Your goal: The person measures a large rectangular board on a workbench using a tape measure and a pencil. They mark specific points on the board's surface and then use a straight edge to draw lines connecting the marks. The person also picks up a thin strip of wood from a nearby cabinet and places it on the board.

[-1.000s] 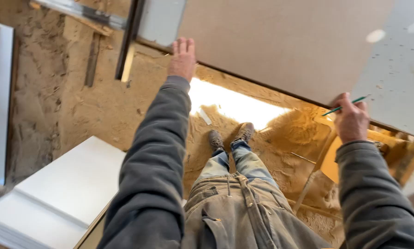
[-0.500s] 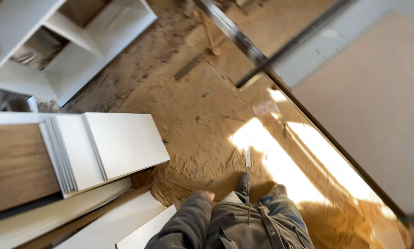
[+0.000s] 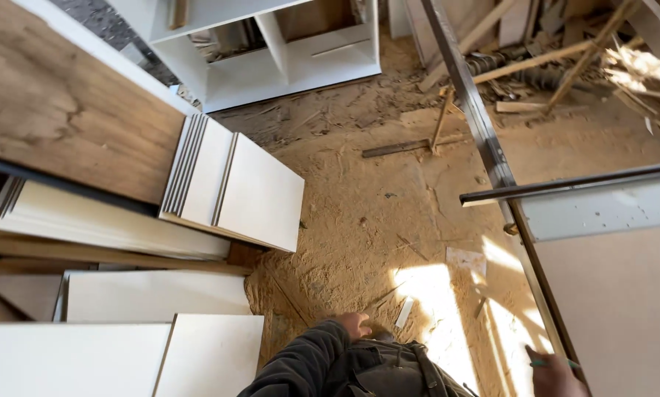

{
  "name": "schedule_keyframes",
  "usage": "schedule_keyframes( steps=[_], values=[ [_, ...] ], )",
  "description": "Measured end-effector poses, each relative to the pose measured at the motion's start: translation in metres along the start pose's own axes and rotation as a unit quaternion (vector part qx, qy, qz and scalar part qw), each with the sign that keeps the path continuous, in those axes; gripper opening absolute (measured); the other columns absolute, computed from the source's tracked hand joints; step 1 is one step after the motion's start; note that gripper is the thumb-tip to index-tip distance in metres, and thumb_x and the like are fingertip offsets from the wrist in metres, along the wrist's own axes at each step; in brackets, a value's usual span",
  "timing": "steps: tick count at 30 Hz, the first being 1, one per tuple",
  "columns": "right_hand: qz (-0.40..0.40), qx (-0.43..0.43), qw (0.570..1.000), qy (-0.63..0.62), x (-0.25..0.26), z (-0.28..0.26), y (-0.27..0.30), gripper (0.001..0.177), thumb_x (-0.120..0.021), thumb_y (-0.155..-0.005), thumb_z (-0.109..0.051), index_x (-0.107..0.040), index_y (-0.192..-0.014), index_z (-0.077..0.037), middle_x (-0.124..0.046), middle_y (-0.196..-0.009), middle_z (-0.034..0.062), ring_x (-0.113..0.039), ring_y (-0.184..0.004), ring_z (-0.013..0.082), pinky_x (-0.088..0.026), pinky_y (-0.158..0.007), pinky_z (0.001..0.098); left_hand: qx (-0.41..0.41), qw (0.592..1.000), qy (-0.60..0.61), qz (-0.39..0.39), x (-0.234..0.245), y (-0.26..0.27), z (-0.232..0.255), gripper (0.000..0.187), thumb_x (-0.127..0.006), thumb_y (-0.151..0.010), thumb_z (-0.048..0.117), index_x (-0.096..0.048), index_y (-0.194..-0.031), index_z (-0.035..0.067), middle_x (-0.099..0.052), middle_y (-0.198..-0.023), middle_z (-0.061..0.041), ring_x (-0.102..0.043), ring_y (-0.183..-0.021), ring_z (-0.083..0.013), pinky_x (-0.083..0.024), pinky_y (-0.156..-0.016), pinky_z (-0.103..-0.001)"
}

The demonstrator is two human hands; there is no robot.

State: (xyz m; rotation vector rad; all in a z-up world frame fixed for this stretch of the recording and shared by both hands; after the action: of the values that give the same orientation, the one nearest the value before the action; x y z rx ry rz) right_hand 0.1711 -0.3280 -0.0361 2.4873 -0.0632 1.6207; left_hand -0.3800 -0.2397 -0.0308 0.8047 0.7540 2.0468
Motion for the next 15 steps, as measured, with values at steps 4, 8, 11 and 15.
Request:
schedule_keyframes(
  steps=[4,8,11,15],
  values=[
    [-0.070,0.038,0.997,0.009,0.055,-0.234,-0.047,0.027,-0.063,-0.096,-0.046,-0.070,-0.099,-0.020,-0.080,-0.080,0.0099,-0.075,-0.070,0.0272,-0.059,-0.063,0.0406,0.008,1.000,-0.014,0.014,-0.021,0.011,-0.003,0.071,-0.061,-0.100,0.043,-0.040,-0.156,0.004,-0.045,-0.158,-0.020,-0.048,-0.142,-0.0378,-0.039,-0.118,-0.047],
    [-0.221,0.217,0.949,-0.054,0.028,-0.304,-0.029,0.028,-0.057,-0.093,-0.048,-0.064,-0.099,-0.021,-0.078,-0.082,0.0076,-0.075,-0.066,0.0295,-0.058,-0.056,0.0457,0.105,0.993,0.051,0.019,-0.047,0.044,-0.028,0.071,-0.058,-0.102,0.045,-0.036,-0.157,0.006,-0.037,-0.162,-0.015,-0.038,-0.147,-0.0362,-0.036,-0.120,-0.048],
    [-0.303,0.241,0.920,-0.070,0.006,-0.319,-0.022,0.027,-0.058,-0.095,-0.046,-0.061,-0.096,-0.019,-0.076,-0.076,0.0115,-0.073,-0.069,0.0364,-0.054,-0.058,0.0509,0.160,0.978,0.119,0.062,-0.079,0.050,-0.080,0.070,-0.055,-0.103,0.049,-0.037,-0.156,0.007,-0.036,-0.163,-0.014,-0.037,-0.147,-0.0349,-0.035,-0.120,-0.047],
    [-0.355,0.226,0.907,0.001,-0.010,-0.313,-0.025,0.031,-0.058,-0.097,-0.048,-0.057,-0.094,-0.017,-0.071,-0.069,0.0157,-0.071,-0.074,0.0414,-0.051,-0.062,0.0534,0.133,0.941,0.177,0.256,-0.127,0.049,-0.145,0.062,-0.064,-0.099,0.051,-0.059,-0.138,0.003,-0.060,-0.141,-0.020,-0.057,-0.129,-0.0356,-0.046,-0.109,-0.044]
  ],
)
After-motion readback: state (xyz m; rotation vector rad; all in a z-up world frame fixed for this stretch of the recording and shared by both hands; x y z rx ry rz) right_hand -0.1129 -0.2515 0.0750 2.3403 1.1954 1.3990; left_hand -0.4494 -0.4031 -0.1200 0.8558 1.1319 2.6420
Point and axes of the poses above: each hand's wrist, its own y-axis away from the middle knuckle, its own x-axis out of the back of the hand, z = x × y, the point moved 3 cm from there along -y, towards the middle knuckle
